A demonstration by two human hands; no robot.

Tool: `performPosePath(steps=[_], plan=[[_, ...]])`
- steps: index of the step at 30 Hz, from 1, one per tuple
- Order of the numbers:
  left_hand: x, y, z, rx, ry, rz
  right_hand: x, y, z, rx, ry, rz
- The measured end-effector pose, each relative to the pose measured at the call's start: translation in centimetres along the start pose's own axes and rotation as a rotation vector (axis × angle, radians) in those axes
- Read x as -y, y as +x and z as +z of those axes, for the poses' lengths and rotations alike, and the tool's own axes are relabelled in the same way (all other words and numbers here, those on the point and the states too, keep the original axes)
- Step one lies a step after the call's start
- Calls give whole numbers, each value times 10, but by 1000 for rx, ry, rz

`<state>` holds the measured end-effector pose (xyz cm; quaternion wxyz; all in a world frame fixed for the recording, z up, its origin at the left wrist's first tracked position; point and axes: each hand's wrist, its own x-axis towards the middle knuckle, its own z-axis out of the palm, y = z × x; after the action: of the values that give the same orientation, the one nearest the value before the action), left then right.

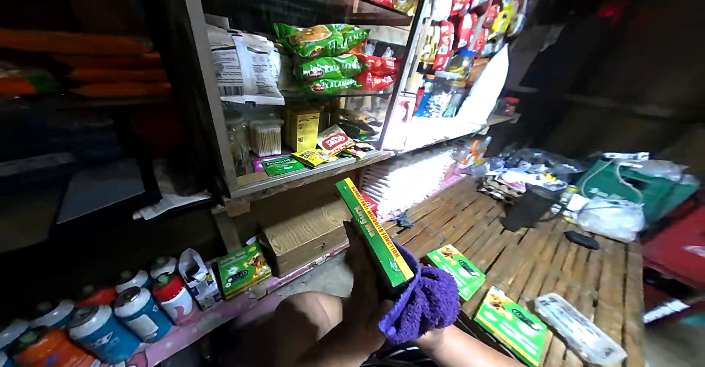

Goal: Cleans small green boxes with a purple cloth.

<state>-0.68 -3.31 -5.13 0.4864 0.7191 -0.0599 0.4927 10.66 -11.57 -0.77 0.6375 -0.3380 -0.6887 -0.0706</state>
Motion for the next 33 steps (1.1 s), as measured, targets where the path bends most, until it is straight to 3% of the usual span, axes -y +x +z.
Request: performPosePath(steps=[2, 5, 9, 12, 14, 16, 19, 22, 25, 29, 33], plan=[[0, 1, -2, 7, -67, 31, 2, 0, 1, 27, -30, 2], [-31, 18, -7, -17, -135, -15, -14, -17, 3, 134, -76, -15], [-21, 9, -4, -34, -128, -96, -3, 6, 7, 160, 177, 73], [-20, 4, 0, -80, -99, -263, 28, 41, 1, 171, 174, 213], [-22, 7, 3, -129, -121, -337, 9, 24, -5, 172, 79, 183], [-13, 8, 7, -152, -248, -323, -34, -17, -11, 140, 24, 115], [8, 8, 12, -138, -350, -221, -58, -35, -19, 39, -18, 236], [5, 7, 15, -113, -311, -196, -62, -27, -21, -40, 52, 322], [5, 6, 17, -114, -303, -190, -61, -35, -20, -24, -59, 367], [9, 7, 18, -160, -368, -163, -51, -39, -3, 10, -23, 265], [12, 1, 8, -196, -319, -201, -28, -33, 8, 161, -101, 157]])
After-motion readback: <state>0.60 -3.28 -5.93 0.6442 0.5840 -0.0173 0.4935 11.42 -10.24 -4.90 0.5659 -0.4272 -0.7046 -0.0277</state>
